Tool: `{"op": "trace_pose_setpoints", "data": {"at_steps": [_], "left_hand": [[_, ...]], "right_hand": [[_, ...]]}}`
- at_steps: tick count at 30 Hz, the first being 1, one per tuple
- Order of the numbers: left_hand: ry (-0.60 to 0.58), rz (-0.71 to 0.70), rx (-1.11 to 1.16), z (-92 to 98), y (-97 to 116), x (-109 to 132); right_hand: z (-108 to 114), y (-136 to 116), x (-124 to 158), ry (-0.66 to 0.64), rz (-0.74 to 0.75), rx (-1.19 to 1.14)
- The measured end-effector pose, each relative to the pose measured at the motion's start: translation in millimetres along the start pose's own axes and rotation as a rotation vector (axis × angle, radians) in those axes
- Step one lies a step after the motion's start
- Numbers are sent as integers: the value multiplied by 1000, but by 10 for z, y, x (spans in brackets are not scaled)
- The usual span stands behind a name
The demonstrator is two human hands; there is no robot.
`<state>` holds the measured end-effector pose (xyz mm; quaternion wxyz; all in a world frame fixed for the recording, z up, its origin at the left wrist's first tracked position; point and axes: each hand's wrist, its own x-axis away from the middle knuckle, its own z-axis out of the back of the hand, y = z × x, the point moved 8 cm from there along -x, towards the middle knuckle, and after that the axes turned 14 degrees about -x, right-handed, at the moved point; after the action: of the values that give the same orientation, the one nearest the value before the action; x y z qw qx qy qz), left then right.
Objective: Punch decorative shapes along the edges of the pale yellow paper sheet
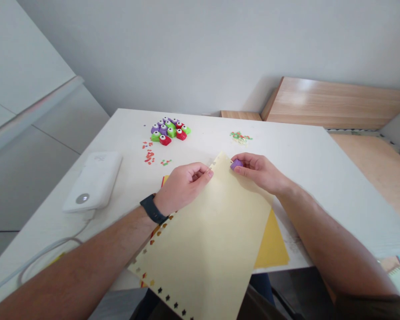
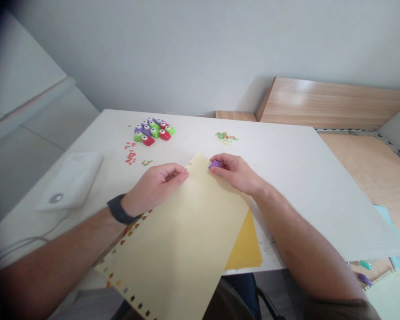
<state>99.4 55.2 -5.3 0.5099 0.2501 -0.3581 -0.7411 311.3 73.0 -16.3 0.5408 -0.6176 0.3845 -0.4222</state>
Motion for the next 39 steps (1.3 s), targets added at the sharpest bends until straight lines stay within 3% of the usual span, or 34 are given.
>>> {"op": "trace_pose_setpoints", "data": {"at_steps": [29,39], "left_hand": [[9,-12,-51,6,24,6],[18,21,-36,27,-13,-9]], "right_hand": [[3,16,-41,61,14,160],[33,9,-17,64,-1,17]]}}
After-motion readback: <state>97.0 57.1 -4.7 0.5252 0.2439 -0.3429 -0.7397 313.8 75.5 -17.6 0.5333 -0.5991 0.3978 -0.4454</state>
